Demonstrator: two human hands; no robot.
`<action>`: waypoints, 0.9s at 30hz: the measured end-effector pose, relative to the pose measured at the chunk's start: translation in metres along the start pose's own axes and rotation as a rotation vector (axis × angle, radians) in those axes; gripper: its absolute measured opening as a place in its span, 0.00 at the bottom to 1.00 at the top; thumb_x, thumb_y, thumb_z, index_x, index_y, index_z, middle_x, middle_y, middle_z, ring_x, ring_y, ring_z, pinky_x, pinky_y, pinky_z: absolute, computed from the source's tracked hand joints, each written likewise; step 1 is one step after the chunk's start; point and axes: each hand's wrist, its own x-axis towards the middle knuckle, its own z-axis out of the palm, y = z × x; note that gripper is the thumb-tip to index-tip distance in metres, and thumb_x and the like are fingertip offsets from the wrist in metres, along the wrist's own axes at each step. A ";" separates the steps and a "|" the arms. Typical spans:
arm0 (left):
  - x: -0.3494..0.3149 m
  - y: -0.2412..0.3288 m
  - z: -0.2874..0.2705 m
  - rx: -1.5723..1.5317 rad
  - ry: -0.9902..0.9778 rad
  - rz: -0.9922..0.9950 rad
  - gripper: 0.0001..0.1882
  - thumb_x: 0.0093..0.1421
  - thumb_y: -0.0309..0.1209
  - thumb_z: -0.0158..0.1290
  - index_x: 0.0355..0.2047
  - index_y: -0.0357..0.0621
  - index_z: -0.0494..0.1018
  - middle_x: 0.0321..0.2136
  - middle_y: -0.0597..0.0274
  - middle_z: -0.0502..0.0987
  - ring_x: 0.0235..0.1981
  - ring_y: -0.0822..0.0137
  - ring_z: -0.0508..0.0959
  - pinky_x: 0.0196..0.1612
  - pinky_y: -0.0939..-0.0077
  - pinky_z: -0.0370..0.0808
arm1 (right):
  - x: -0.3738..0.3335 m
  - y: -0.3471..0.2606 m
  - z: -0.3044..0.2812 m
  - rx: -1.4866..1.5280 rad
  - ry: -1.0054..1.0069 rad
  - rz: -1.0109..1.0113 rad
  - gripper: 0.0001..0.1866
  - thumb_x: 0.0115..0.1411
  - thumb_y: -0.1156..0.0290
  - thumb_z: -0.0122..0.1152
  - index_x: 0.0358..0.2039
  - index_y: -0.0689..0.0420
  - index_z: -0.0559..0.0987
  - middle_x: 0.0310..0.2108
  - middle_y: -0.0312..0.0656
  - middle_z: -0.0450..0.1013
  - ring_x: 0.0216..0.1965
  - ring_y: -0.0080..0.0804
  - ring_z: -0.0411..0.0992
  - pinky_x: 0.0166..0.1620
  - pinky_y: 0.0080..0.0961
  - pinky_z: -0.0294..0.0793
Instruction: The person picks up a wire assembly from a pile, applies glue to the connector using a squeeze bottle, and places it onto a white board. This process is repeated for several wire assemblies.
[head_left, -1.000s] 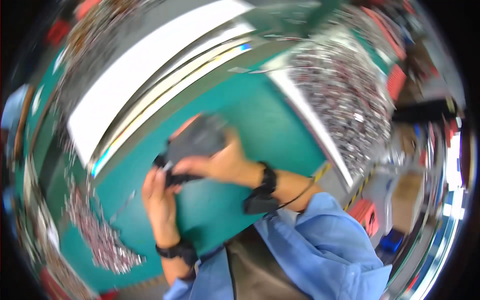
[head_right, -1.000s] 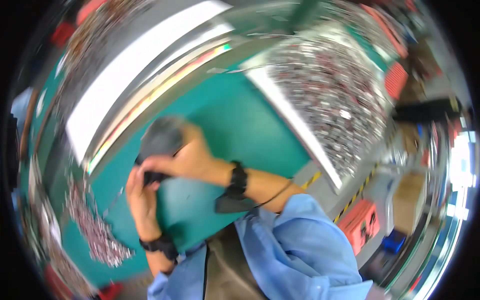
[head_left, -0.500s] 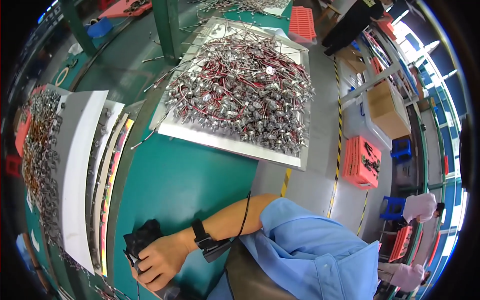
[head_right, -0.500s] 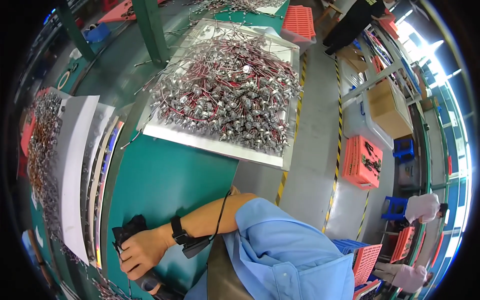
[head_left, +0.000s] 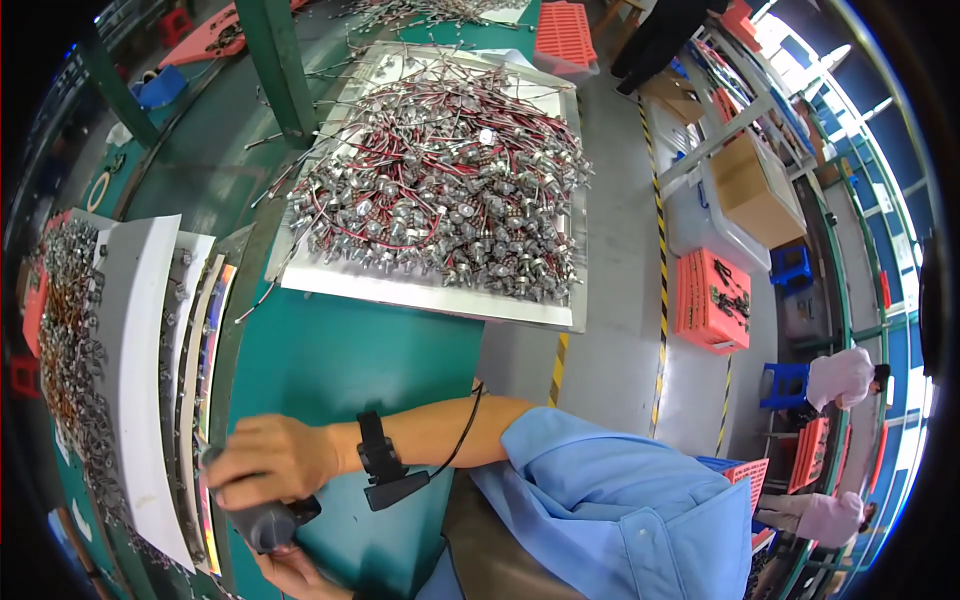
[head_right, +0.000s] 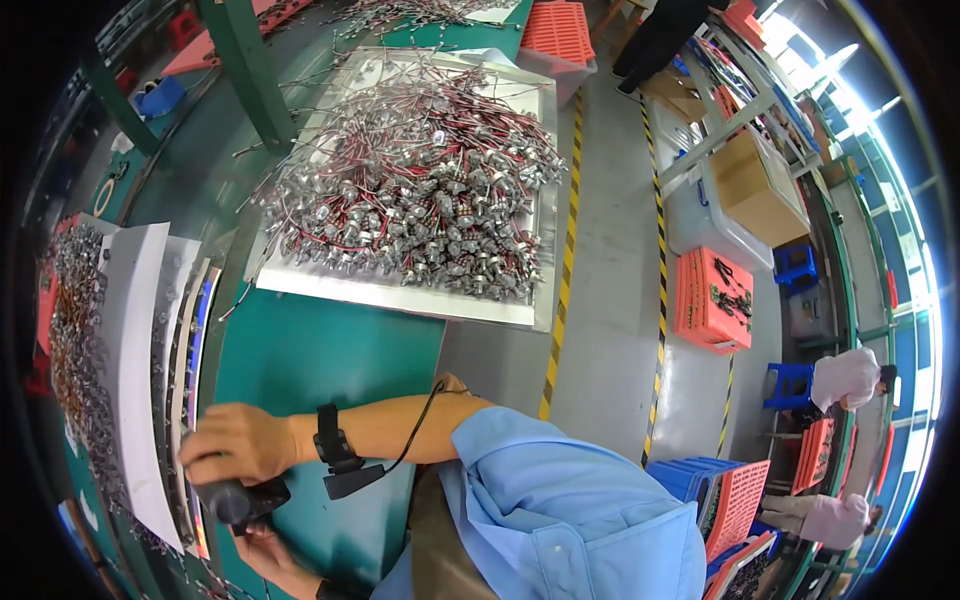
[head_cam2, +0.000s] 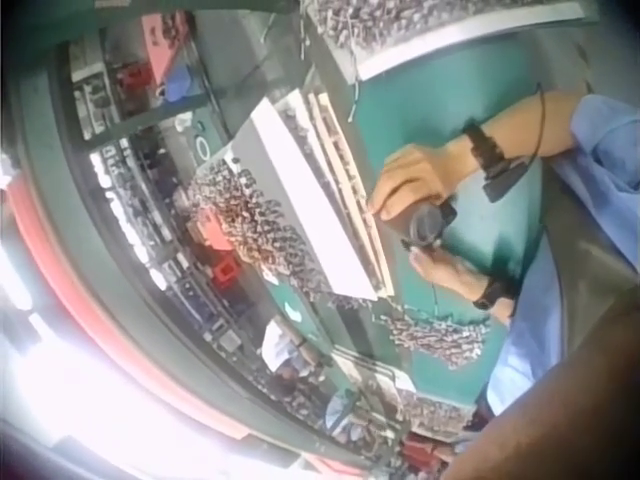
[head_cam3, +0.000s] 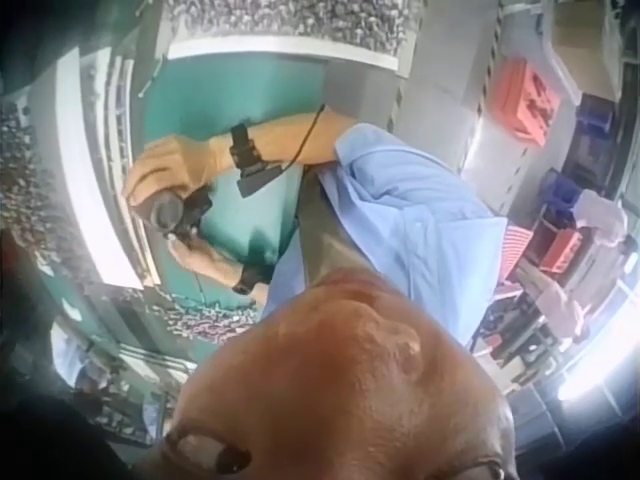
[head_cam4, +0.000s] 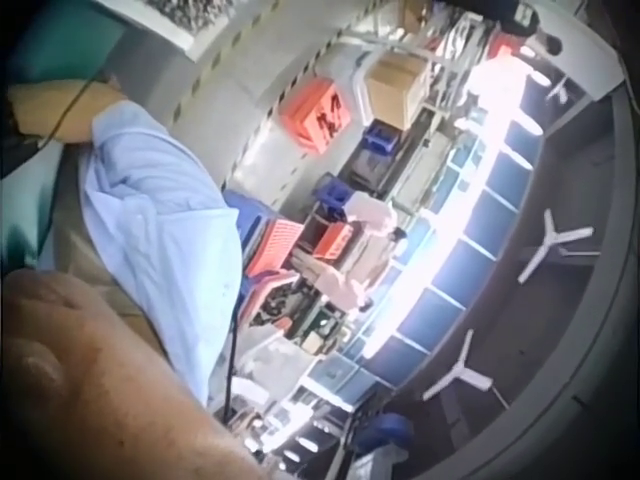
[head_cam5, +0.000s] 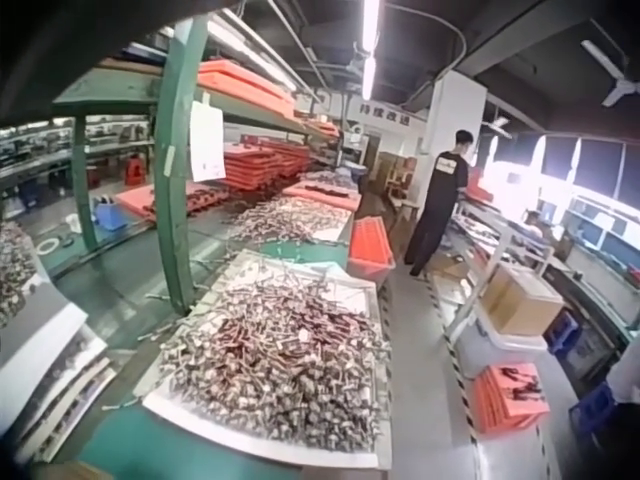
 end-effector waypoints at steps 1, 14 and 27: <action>0.003 0.001 0.003 -0.110 -0.090 -0.032 0.12 0.55 0.31 0.45 0.39 0.39 0.65 0.31 0.61 0.69 0.28 0.73 0.69 0.33 0.84 0.67 | 0.001 0.003 -0.003 0.018 0.048 0.053 0.08 0.51 0.70 0.52 0.32 0.54 0.68 0.34 0.41 0.69 0.21 0.30 0.65 0.20 0.24 0.59; 0.004 -0.015 0.119 0.187 -0.259 0.215 0.14 0.57 0.33 0.46 0.41 0.40 0.64 0.33 0.63 0.69 0.35 0.71 0.70 0.35 0.79 0.71 | 0.024 -0.016 -0.008 0.242 0.283 0.212 0.26 0.37 0.67 0.70 0.37 0.56 0.67 0.35 0.46 0.70 0.33 0.40 0.72 0.34 0.29 0.72; -0.042 0.024 0.029 -0.162 -0.134 0.032 0.15 0.56 0.31 0.46 0.42 0.38 0.63 0.34 0.58 0.71 0.35 0.65 0.73 0.36 0.74 0.72 | 0.009 -0.016 0.004 0.360 0.204 0.473 0.29 0.41 0.71 0.68 0.42 0.59 0.62 0.38 0.46 0.68 0.40 0.33 0.68 0.43 0.27 0.69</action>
